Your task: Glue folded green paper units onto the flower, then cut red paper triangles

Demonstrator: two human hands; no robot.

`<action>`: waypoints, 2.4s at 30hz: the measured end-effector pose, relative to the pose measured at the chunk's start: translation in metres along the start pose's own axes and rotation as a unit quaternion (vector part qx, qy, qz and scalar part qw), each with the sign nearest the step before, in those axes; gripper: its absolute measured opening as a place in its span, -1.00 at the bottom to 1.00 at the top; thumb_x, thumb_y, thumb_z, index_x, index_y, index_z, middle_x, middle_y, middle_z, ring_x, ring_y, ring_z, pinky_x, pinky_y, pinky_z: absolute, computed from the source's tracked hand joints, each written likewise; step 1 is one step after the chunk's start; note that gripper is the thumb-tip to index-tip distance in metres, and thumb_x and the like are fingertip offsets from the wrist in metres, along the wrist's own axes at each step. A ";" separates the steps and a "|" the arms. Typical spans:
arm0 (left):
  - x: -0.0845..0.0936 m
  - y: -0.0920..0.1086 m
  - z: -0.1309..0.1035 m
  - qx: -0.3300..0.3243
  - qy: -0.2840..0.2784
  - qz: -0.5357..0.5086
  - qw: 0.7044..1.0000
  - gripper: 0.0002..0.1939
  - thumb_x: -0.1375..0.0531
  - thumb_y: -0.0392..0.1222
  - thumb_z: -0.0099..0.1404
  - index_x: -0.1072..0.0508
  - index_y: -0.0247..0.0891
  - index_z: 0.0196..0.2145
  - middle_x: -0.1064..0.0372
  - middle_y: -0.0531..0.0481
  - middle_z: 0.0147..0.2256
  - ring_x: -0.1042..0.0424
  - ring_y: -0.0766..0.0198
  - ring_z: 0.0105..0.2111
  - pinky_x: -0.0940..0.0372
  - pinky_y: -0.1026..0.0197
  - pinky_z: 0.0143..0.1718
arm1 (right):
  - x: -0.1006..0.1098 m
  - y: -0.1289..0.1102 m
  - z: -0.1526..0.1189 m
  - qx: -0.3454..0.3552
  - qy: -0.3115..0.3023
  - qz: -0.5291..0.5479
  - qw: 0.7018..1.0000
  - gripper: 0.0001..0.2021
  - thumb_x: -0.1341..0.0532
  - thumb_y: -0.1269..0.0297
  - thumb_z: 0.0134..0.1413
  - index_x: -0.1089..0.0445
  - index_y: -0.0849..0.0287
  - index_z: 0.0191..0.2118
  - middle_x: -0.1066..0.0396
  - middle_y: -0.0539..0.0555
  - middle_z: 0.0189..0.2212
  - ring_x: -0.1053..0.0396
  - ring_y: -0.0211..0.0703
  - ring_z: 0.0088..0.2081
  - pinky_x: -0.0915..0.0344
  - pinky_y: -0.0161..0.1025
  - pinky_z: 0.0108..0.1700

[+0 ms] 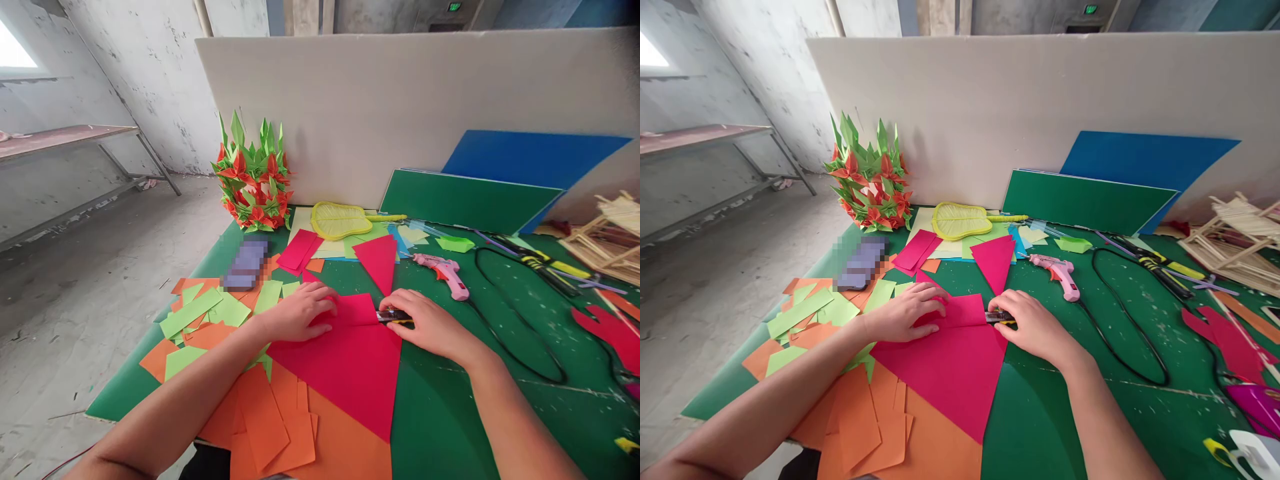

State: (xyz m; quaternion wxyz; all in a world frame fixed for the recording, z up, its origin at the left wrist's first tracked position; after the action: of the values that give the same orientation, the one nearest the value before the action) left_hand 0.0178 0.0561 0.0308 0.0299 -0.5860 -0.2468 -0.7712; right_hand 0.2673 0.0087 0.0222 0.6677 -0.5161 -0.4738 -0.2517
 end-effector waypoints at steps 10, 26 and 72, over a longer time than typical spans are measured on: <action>-0.005 -0.004 0.001 -0.009 -0.045 -0.009 0.999 -0.56 -0.06 -0.18 0.35 -0.25 -0.15 0.17 -0.23 -0.12 0.17 -0.24 0.04 0.10 -0.11 -0.02 0.15 | 0.001 0.008 -0.001 -0.019 -0.028 0.033 0.999 -0.78 -0.11 0.25 0.19 -0.46 -0.06 -0.13 -0.36 0.06 -0.21 -0.33 -0.07 -0.12 -0.28 -0.15 -0.14; -0.005 -0.003 0.002 0.020 -0.075 0.018 0.997 -0.53 0.00 -0.13 0.38 -0.20 -0.07 0.23 -0.16 -0.06 0.23 -0.22 0.04 0.11 -0.09 -0.03 0.15 | 0.001 0.022 -0.005 -0.047 -0.054 0.043 0.997 -0.70 -0.11 0.19 0.19 -0.47 -0.14 0.00 -0.29 0.08 -0.17 -0.31 -0.08 -0.16 -0.28 -0.18 -0.18; -0.008 -0.008 0.002 0.045 -0.088 -0.014 0.995 -0.53 -0.01 -0.07 0.38 -0.19 -0.01 0.23 -0.12 -0.01 0.25 -0.23 0.05 0.09 -0.04 -0.03 0.16 | 0.005 0.017 -0.007 -0.057 -0.100 0.146 0.983 -0.81 -0.22 0.13 0.06 -0.50 0.07 -0.27 -0.30 0.05 -0.28 -0.34 -0.12 -0.26 -0.24 -0.22 -0.26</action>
State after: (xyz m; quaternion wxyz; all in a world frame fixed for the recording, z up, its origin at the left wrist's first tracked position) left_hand 0.0190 0.0624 0.0212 0.0234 -0.6463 -0.2917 -0.7048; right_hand 0.2855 0.0090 0.0189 0.6165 -0.6393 -0.4423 -0.1250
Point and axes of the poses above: each hand's wrist, its own z-axis towards the middle knuckle, its own x-axis out of the back of the hand, y = z × x, the point moved 3 cm from there along z, towards the middle knuckle
